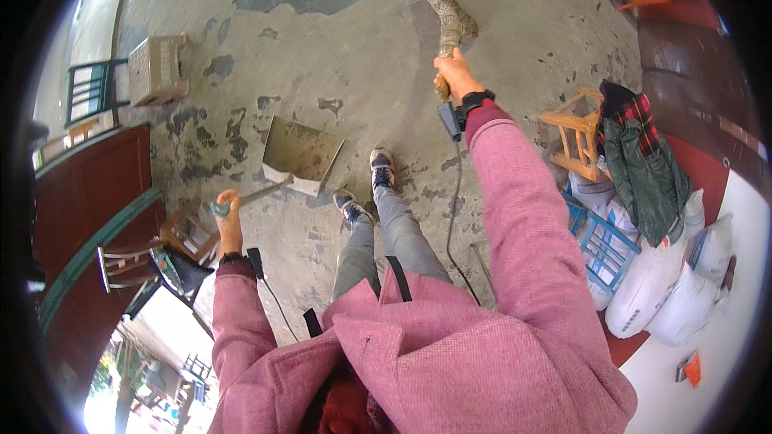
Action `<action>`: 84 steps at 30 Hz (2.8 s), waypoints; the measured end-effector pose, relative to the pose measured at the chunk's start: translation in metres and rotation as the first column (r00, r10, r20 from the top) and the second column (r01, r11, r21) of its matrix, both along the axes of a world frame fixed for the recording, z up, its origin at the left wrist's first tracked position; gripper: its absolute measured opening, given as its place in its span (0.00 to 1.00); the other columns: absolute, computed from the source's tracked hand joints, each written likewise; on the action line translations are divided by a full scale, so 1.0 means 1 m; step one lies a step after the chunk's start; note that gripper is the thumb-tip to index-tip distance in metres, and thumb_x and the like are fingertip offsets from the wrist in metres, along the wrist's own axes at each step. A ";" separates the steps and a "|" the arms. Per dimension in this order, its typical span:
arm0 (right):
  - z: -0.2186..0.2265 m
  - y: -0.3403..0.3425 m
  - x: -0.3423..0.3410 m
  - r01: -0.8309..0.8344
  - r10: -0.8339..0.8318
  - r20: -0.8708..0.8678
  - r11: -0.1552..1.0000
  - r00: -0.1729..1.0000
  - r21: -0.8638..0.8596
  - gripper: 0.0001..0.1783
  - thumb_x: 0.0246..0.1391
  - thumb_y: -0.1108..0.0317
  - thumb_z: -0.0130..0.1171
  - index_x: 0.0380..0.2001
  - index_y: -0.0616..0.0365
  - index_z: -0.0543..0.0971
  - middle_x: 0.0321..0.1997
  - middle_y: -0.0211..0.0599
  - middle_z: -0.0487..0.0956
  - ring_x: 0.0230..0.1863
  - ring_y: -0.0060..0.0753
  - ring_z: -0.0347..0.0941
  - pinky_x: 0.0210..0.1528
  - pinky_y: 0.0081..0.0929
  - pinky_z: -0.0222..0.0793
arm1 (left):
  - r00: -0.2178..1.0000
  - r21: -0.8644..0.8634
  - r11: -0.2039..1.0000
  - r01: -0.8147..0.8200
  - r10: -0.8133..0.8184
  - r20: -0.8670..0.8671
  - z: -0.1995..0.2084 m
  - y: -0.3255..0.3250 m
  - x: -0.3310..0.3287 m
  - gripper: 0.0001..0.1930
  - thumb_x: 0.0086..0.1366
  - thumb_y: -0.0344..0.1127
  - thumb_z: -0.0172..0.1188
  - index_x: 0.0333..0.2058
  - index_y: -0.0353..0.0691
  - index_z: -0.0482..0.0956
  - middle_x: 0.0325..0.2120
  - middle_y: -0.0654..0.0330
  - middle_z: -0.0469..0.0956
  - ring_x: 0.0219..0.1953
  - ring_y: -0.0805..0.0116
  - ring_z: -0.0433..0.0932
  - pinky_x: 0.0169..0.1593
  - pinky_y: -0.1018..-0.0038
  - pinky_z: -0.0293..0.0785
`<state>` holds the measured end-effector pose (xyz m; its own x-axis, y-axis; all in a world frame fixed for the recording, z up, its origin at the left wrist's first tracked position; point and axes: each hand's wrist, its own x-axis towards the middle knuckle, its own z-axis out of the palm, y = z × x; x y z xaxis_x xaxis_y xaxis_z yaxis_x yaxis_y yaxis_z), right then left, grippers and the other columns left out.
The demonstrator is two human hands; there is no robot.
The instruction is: The person sweeps debris from a cluttered indoor floor into a dustpan using a broom, then moves outside to continue sweeping the pavement. The person gathers small pieces of trash and dust into the dustpan while navigating around chairs and other items.
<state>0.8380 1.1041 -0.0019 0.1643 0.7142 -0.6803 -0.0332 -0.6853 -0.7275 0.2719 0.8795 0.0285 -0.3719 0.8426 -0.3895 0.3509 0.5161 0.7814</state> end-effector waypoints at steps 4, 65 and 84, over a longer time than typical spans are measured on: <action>-0.013 -0.093 -0.096 -0.108 0.108 0.051 0.994 0.993 -0.003 0.42 0.47 0.72 0.51 0.66 0.58 0.48 0.31 0.40 0.72 0.16 0.31 0.68 0.17 0.29 0.66 | 1.000 -0.037 0.999 -0.025 0.025 -0.005 -0.006 -0.001 -0.005 0.08 0.59 0.29 0.59 0.39 0.41 0.75 0.32 0.69 0.73 0.37 0.78 0.70 0.45 0.80 0.65; 0.136 -0.272 -0.251 -0.864 0.881 -0.085 0.431 0.465 -0.260 0.40 0.45 0.67 0.55 0.63 0.63 0.57 0.26 0.39 0.75 0.17 0.25 0.69 0.17 0.27 0.65 | 0.998 0.112 0.991 -0.069 0.070 -0.005 -0.004 -0.155 -0.146 0.05 0.52 0.27 0.59 0.30 0.39 0.79 0.22 0.67 0.77 0.27 0.80 0.72 0.34 0.79 0.69; 0.141 -0.312 -0.320 -0.839 0.803 -0.306 0.389 0.511 -0.380 0.22 0.50 0.67 0.52 0.49 0.60 0.65 0.28 0.36 0.71 0.19 0.27 0.68 0.17 0.27 0.65 | 0.960 0.082 0.957 -0.277 0.273 0.058 0.008 -0.296 -0.118 0.03 0.53 0.25 0.59 0.28 0.38 0.78 0.21 0.71 0.73 0.25 0.82 0.69 0.30 0.80 0.67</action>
<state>0.5181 0.7921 0.1395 -0.3889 0.1027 -0.9155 0.6935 -0.6216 -0.3643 0.1535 0.5840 0.0367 -0.5776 0.7420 -0.3403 0.1680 0.5159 0.8400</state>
